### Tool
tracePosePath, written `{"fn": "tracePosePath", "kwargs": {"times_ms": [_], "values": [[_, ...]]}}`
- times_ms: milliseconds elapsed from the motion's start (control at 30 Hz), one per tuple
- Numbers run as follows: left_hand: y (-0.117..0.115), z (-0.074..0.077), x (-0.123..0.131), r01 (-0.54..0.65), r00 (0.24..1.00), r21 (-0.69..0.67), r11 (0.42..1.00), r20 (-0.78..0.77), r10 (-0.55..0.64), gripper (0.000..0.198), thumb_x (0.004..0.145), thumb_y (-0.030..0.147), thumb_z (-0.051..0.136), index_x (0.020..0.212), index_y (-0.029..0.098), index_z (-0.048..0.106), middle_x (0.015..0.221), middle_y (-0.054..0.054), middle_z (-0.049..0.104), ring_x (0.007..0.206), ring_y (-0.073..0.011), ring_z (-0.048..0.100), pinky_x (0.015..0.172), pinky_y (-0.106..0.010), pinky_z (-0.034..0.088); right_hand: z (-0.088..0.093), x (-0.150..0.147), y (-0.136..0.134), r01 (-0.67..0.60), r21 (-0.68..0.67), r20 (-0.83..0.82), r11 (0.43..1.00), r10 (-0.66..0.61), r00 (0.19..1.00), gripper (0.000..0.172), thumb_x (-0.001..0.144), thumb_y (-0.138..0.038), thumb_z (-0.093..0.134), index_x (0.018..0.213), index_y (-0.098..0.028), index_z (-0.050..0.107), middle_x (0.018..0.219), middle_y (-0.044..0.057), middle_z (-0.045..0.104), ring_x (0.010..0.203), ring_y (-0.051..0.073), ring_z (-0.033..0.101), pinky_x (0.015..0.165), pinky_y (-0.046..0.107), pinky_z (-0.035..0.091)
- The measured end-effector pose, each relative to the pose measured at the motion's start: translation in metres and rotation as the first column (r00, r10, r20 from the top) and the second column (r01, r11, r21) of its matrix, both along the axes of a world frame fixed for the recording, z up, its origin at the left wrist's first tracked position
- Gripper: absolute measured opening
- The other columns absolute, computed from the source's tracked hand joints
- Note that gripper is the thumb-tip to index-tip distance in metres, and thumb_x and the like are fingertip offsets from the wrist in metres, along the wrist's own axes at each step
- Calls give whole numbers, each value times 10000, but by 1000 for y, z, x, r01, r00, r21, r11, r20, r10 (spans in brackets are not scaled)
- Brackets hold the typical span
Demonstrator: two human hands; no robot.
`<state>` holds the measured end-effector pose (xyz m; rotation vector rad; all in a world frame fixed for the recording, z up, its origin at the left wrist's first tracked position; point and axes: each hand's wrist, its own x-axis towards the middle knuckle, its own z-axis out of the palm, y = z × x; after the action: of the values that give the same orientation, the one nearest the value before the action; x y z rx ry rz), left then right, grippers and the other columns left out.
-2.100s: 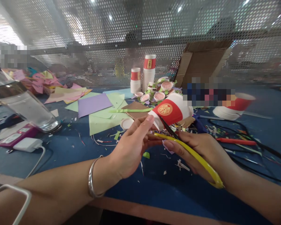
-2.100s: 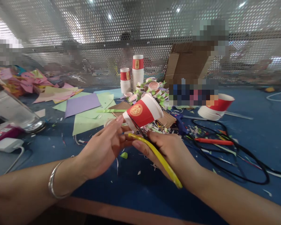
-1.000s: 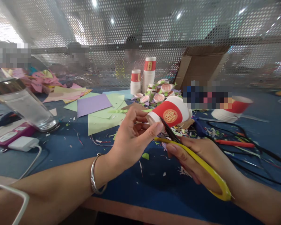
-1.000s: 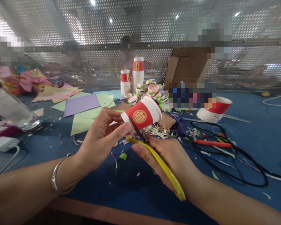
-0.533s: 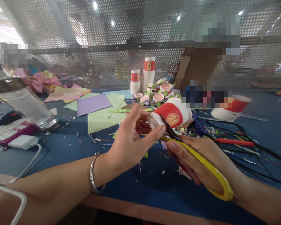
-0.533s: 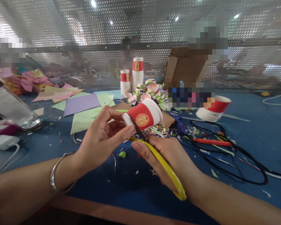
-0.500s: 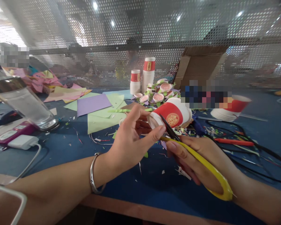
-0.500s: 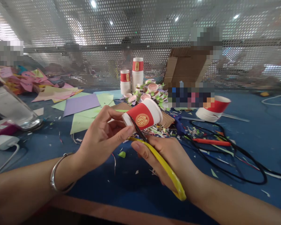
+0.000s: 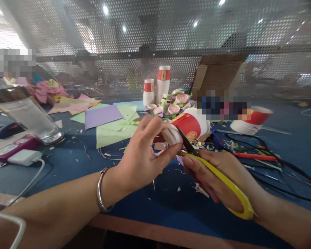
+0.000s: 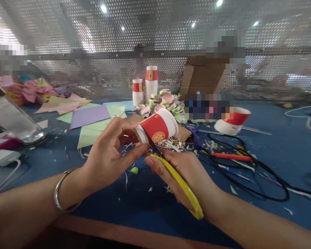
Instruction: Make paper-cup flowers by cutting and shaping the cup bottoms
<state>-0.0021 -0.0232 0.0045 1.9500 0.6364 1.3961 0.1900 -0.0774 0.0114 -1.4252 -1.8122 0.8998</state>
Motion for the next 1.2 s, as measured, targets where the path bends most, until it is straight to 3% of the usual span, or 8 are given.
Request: {"fn": "tracePosePath", "kwargs": {"times_ms": [67,167,300,400,633,800,1067,1200], "values": [[1,-2,1,11,1000,-1,1000,24,-11,312,848,211,776,1104,224,597,1086,-46,590,963,-181,671,889,-349,600,4,-1,0,0,-4,13,1000,0,1000,511,899,-723,535,730,-244,595,344,-69,473,285,133,483,347,232,417],[0,1,5,40,990,-188,981,143,-13,372,848,300,796,1112,229,543,1096,-34,613,930,-150,678,819,-283,605,9,-1,0,28,-2,40,1000,-28,999,522,913,-729,506,743,-247,613,345,-66,477,297,131,473,372,238,419],[-2,5,9,106,971,-498,861,238,18,393,891,459,728,1116,197,543,1067,-43,633,835,-128,682,745,-260,604,8,-1,3,40,-13,47,999,-39,998,509,913,-722,516,761,-249,628,360,-67,487,306,126,452,362,239,383],[1,5,10,180,953,-601,779,302,12,317,886,405,738,1026,175,571,974,-28,645,791,-113,686,728,-235,594,5,0,6,29,-3,45,1000,-29,999,478,910,-686,568,735,-245,629,358,-70,477,299,127,454,351,244,375],[1,3,8,196,937,-515,834,351,-4,265,856,332,766,944,203,551,903,-1,654,746,-99,659,686,-223,559,4,1,7,-44,68,70,997,39,997,453,918,-664,575,718,-263,642,385,-47,500,301,143,458,340,268,372],[-5,4,8,96,968,-474,875,249,28,264,850,321,768,962,192,567,917,-15,670,775,-96,647,699,-216,546,4,0,2,-44,51,68,998,40,997,438,927,-657,565,762,-261,658,399,-52,498,324,142,473,380,263,408],[-5,6,7,106,983,-371,923,176,-43,289,834,283,778,964,175,544,885,-24,673,769,-100,631,667,-199,553,-6,2,6,-71,-3,-14,997,71,997,427,907,-663,574,814,-247,603,393,-81,452,283,120,420,321,231,374],[-1,4,8,39,992,-386,922,126,11,303,834,301,772,1001,167,558,903,-33,669,768,-113,625,664,-226,552,-3,1,8,-57,-26,-1,998,57,998,457,913,-696,525,825,-254,600,381,-76,462,275,131,435,332,244,393]]}}
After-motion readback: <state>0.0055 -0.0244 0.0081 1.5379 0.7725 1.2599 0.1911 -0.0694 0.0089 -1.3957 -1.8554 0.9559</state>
